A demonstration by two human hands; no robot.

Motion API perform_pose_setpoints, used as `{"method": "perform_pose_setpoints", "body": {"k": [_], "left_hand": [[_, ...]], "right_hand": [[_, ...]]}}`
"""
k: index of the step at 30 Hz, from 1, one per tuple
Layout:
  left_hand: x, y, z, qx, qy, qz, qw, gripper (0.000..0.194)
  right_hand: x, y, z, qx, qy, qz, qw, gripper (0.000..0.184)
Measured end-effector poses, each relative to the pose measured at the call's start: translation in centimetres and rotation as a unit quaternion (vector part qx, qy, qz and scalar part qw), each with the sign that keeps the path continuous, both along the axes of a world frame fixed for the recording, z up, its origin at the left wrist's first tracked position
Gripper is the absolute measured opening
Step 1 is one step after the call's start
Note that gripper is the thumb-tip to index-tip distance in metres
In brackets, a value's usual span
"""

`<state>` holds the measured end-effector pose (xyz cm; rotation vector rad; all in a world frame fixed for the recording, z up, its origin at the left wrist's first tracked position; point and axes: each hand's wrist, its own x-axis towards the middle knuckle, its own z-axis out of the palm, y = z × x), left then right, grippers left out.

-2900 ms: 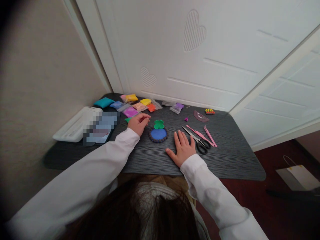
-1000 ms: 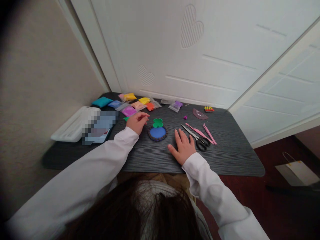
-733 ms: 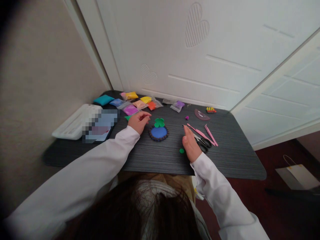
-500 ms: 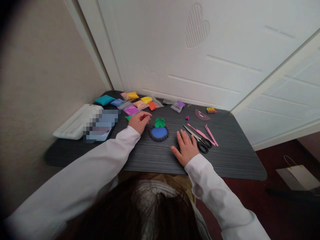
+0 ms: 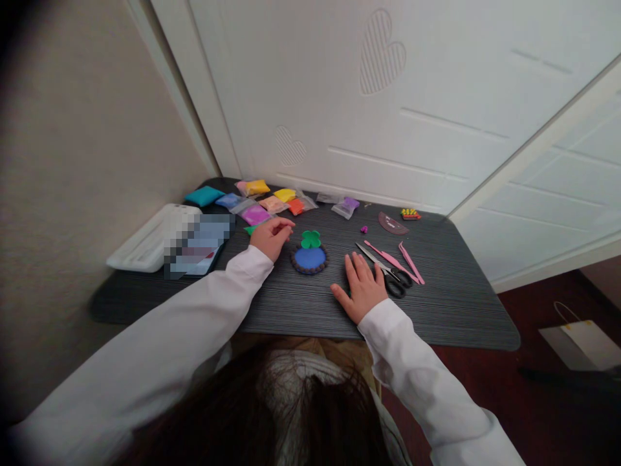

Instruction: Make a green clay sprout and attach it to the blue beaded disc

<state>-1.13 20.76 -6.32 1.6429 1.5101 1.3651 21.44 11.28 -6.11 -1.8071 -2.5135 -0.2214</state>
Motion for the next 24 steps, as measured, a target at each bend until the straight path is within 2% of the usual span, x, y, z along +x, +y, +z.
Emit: {"method": "perform_pose_setpoints", "body": {"k": [24], "left_hand": [[-0.47, 0.18, -0.59, -0.001, 0.006, -0.002, 1.000, 0.023]], "right_hand": [[-0.62, -0.24, -0.01, -0.012, 0.020, 0.002, 1.000, 0.064]]}}
